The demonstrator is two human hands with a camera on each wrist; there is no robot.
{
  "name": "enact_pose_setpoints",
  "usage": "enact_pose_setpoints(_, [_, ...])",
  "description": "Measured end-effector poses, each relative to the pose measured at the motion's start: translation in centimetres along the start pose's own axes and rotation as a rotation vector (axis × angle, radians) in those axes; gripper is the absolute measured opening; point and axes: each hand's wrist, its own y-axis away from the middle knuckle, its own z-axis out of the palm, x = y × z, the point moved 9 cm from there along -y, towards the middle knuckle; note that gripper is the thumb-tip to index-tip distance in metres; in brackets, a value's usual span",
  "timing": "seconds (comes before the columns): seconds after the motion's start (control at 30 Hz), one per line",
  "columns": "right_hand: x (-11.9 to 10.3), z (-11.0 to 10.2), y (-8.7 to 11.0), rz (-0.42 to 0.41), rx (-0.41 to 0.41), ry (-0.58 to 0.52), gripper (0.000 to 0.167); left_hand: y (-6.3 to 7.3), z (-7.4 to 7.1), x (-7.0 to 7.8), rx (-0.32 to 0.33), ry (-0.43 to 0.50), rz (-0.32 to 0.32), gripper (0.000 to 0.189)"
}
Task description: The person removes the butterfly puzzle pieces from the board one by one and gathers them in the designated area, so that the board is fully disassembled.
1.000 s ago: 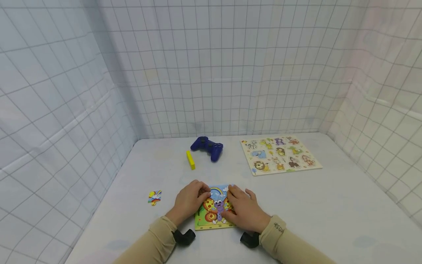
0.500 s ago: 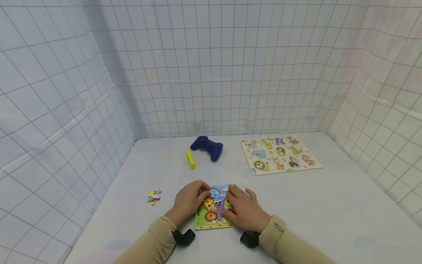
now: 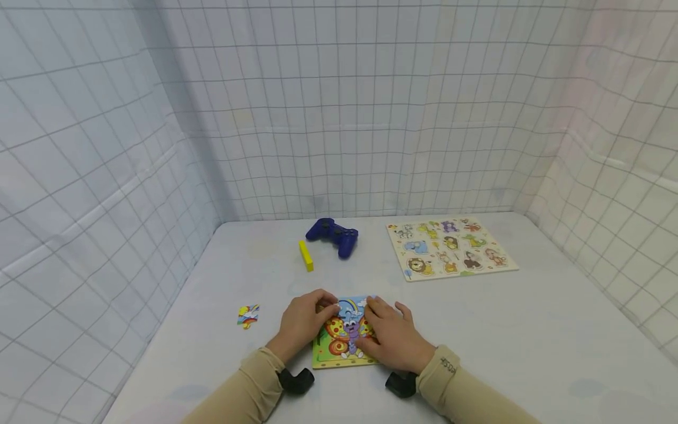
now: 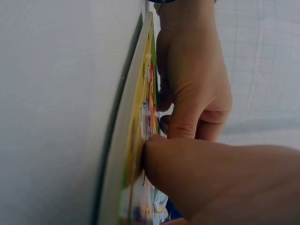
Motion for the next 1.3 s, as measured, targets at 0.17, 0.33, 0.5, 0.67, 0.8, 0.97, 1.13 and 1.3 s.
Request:
enact_pose_setpoints(0.17, [0.1,0.2,-0.1,-0.003,0.001,0.000,0.078,0.1,-0.1,-0.3,0.015,0.032,-0.018,0.011])
enact_pose_setpoints(0.33, [0.1,0.1,-0.1,-0.006,0.000,-0.012,0.078,0.0,-0.2,-0.6,0.043,0.109,-0.051,0.010])
enact_pose_setpoints(0.5, [0.0,0.0,-0.1,-0.005,-0.003,-0.018,0.078,-0.1,-0.7,-0.5,0.088,0.188,-0.069,0.009])
enact_pose_setpoints(0.67, [0.0,0.0,-0.1,0.002,-0.009,-0.018,0.079,0.0,-1.0,-0.4,0.101,0.208,-0.071,0.008])
enact_pose_setpoints(0.8, [-0.1,-0.1,-0.1,0.004,-0.013,-0.014,0.079,0.1,-1.1,-0.3,0.103,0.217,-0.081,0.008])
enact_pose_setpoints(0.97, [-0.2,-0.2,0.0,0.002,-0.011,-0.014,0.078,0.1,-1.2,-0.3,0.110,0.223,-0.081,0.007])
enact_pose_setpoints(1.13, [-0.1,-0.1,0.0,-0.004,-0.004,-0.011,0.078,0.3,-1.6,-0.7,0.112,0.232,-0.097,0.007])
enact_pose_setpoints(1.3, [0.1,0.1,0.0,0.002,0.001,-0.009,0.079,0.5,-2.5,-1.8,0.118,0.216,-0.121,0.007])
